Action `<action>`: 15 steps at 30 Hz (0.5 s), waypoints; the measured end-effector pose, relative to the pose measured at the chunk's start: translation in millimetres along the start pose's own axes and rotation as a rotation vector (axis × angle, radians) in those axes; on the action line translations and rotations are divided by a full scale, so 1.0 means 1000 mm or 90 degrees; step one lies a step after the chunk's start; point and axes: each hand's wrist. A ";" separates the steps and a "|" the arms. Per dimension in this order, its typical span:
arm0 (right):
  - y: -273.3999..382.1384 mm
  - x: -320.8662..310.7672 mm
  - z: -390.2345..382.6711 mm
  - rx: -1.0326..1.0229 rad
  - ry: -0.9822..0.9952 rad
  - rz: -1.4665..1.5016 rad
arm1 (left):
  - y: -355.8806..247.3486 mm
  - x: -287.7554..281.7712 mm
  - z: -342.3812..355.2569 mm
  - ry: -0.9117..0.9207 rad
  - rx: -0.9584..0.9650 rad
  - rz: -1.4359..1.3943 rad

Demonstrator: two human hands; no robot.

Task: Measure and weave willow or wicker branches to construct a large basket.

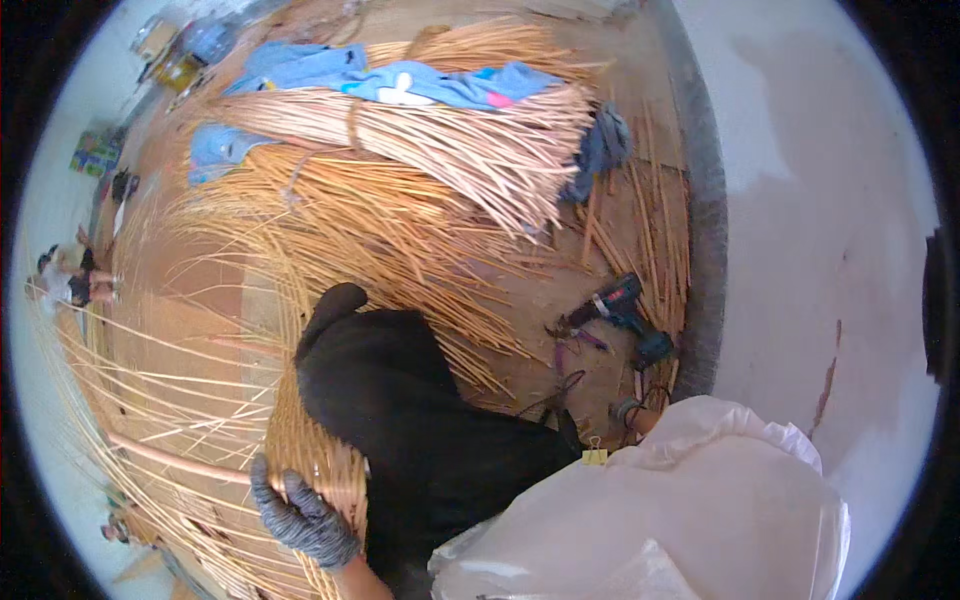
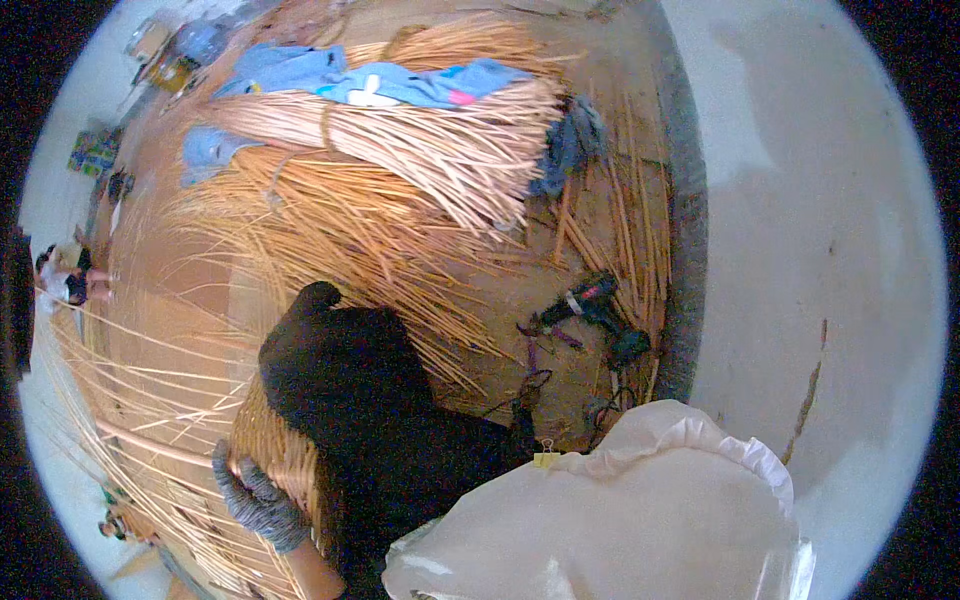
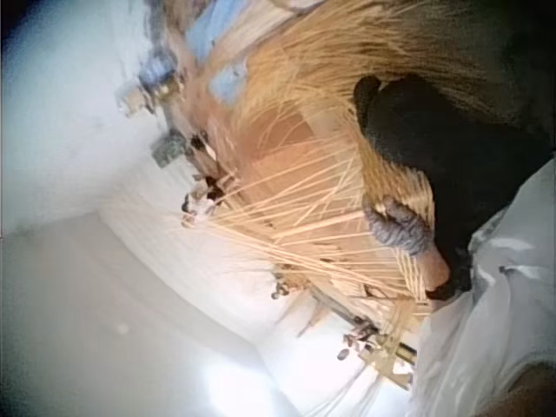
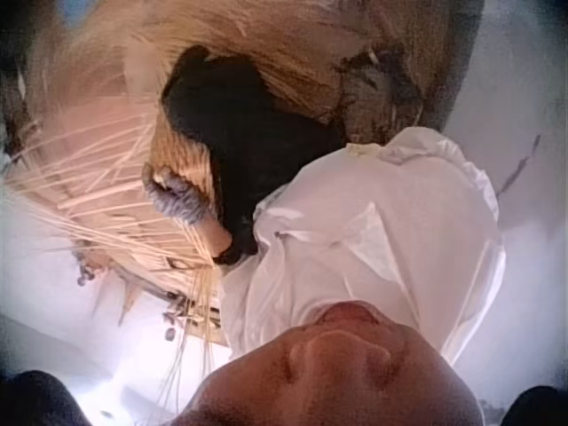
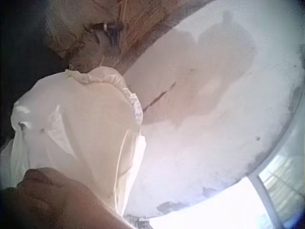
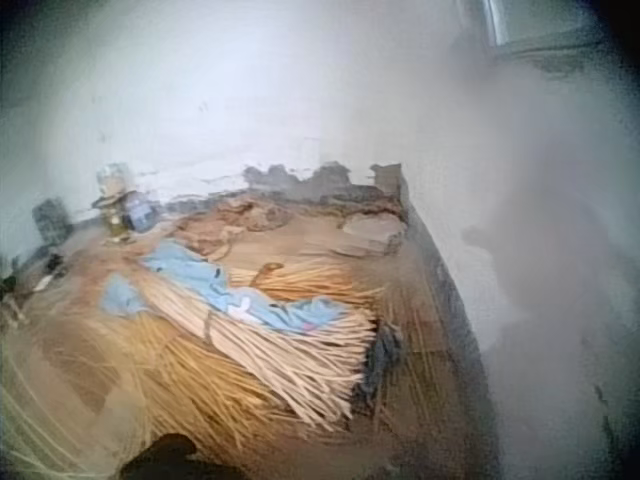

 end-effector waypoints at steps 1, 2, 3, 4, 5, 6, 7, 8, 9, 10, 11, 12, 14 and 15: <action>-0.012 -0.015 -0.017 0.021 -0.007 0.004 | -0.011 0.000 0.002 0.000 0.030 0.069; -0.026 -0.024 -0.026 0.035 -0.011 0.009 | -0.019 0.001 0.003 -0.006 0.062 0.143; -0.036 -0.031 -0.034 0.047 -0.013 0.013 | -0.022 0.002 0.002 0.024 0.051 0.190; -0.037 -0.040 -0.035 0.051 -0.017 0.016 | -0.025 0.004 0.001 0.029 0.056 0.188; -0.037 -0.049 -0.037 0.053 -0.020 0.017 | -0.028 0.006 -0.002 0.047 0.124 0.273; -0.035 -0.057 -0.032 0.046 -0.032 0.022 | -0.030 0.003 -0.005 0.050 0.196 0.358; -0.033 -0.065 -0.025 0.036 -0.043 0.026 | -0.026 -0.004 -0.010 0.085 0.138 0.429; -0.027 -0.076 -0.016 0.024 -0.053 0.029 | -0.024 -0.006 -0.013 0.073 0.138 0.432; -0.016 -0.092 0.001 0.007 -0.059 0.028 | -0.021 -0.008 -0.016 0.044 0.227 0.416; -0.002 -0.111 0.020 -0.005 -0.060 0.029 | -0.020 -0.009 -0.021 0.023 0.318 0.401; 0.064 -0.164 0.091 -0.012 -0.060 0.026 | -0.022 -0.005 -0.026 0.025 0.317 0.411; 0.088 -0.169 0.100 -0.032 -0.056 0.025 | -0.018 -0.005 -0.030 0.019 0.307 0.427; 0.114 -0.172 0.169 -0.137 -0.259 0.011 | -0.014 0.001 -0.035 0.002 0.294 0.480; 0.142 -0.187 0.205 -0.172 -0.210 0.027 | -0.016 -0.002 -0.035 -0.006 0.273 0.446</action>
Point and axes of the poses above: each hand's wrist, its own z-axis towards the middle knuckle, its own x-axis out of the palm, y = z × x, and after that the axes turned 3 degrees about -z, right-handed
